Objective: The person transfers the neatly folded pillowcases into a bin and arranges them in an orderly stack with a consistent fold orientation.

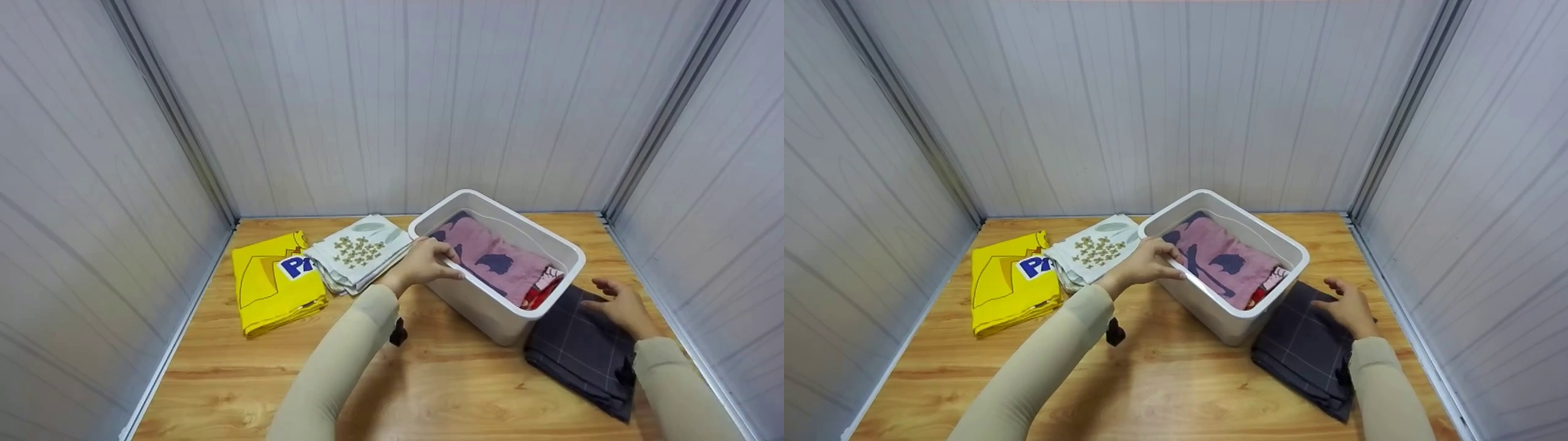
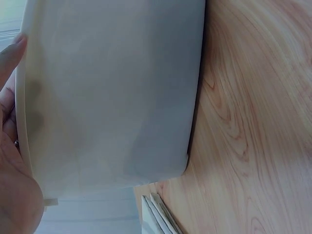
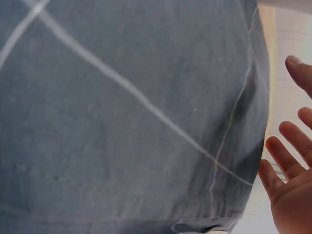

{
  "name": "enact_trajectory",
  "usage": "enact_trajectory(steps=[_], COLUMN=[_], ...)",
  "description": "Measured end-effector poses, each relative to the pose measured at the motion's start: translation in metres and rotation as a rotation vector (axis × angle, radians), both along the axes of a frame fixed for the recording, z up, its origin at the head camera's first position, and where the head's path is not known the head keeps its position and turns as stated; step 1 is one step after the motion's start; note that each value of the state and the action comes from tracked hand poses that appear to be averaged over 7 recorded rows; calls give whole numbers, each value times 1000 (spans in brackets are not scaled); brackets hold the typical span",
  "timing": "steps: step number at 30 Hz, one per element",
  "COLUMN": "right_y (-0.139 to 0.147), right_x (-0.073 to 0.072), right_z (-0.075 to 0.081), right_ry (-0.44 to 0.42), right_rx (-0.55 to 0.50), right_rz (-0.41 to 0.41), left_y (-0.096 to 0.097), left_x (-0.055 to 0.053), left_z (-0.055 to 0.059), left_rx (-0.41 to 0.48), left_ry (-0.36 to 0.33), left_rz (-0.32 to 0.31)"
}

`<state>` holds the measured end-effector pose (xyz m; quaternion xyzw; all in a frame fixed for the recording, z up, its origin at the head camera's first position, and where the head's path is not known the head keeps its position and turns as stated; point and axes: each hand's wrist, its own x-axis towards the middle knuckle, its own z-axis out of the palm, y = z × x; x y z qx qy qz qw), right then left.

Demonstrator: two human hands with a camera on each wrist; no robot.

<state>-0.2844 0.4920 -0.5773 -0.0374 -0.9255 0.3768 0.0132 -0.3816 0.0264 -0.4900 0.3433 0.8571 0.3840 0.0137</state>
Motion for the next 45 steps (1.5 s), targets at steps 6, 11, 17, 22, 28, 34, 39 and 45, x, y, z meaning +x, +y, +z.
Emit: enact_trajectory(steps=[6,11,17,22,28,34,39,45], right_y=[5,6,6,4,3,2,1,4], right_x=[-4,-6,-8,-10,-12,-12,-12,-11], right_z=[-10,-18,-20,-17,-12,-8,-8,-9], right_ry=[-14,-21,-21,-21,-42,-79,-79,-14], right_rx=[20,81,147,169,183,157,112,172], right_rz=[36,56,80,103,105,92,97,104], left_y=[0,-1,0,0,0,1,1,0], left_x=[-2,-1,-1,-1,0,1,-1,-2], left_z=[2,1,-2,-2,-1,-1,-2,-2], left_rx=[1,-2,1,-2,18,-2,-6,-1], left_ry=[10,2,1,2,-4,14,22,27], left_rz=[17,24,11,3,2,4,4,-1])
